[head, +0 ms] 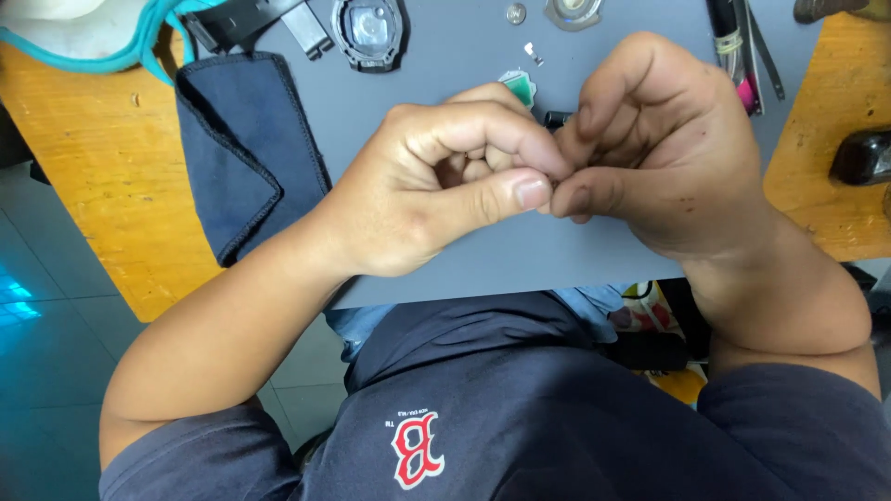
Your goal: The person is adjusting and cleaning the internal movement of a digital watch using a small tool and a cleaning cloth.
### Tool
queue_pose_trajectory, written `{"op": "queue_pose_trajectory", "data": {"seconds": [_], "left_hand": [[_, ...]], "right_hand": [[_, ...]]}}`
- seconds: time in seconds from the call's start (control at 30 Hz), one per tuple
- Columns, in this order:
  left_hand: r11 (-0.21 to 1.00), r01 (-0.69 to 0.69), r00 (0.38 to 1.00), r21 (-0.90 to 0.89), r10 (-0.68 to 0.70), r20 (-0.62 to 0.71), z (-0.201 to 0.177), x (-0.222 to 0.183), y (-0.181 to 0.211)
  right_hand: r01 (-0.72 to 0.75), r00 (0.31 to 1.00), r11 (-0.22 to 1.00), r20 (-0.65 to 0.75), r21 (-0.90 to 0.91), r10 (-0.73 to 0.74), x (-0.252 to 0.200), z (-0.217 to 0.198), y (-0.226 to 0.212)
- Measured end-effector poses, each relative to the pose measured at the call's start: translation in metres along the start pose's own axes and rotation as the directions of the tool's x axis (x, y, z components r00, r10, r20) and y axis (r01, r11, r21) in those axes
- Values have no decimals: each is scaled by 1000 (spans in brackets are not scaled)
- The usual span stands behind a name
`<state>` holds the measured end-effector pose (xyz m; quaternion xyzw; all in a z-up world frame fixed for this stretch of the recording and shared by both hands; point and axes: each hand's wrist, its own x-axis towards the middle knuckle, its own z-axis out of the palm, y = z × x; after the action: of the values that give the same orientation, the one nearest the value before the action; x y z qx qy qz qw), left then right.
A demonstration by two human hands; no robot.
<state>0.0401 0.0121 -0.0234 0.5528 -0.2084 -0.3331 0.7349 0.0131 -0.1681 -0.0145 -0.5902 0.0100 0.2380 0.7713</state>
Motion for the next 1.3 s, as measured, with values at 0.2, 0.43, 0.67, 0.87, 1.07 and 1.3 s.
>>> {"op": "queue_pose_trajectory", "data": {"seconds": [0.2,0.43,0.67,0.87,1.07,1.3], "left_hand": [[985,61,998,-163,-59,16,6,-4,-4],[889,222,975,-402,-193,112,22,-11,-13],[791,372,925,-486,-357,128,25,-12,-27],[711,421,897,-563,-419,140,24,-9,-31],[680,423,887,-599,-445,121,22,-8,-28],[979,185,982,88,-181,-51,26,-5,-9]], "right_hand": [[131,991,942,57,-310,-119,-3,6,-12],[336,934,420,355,-843,-35,-7,-2,-29],[466,874,471,473,-749,-112,0,-3,-30],[471,881,339,451,-814,-144,2,2,-32],[410,911,354,398,-840,-109,4,3,-33],[177,984,35,175,-984,-33,-3,-36,-4]]}}
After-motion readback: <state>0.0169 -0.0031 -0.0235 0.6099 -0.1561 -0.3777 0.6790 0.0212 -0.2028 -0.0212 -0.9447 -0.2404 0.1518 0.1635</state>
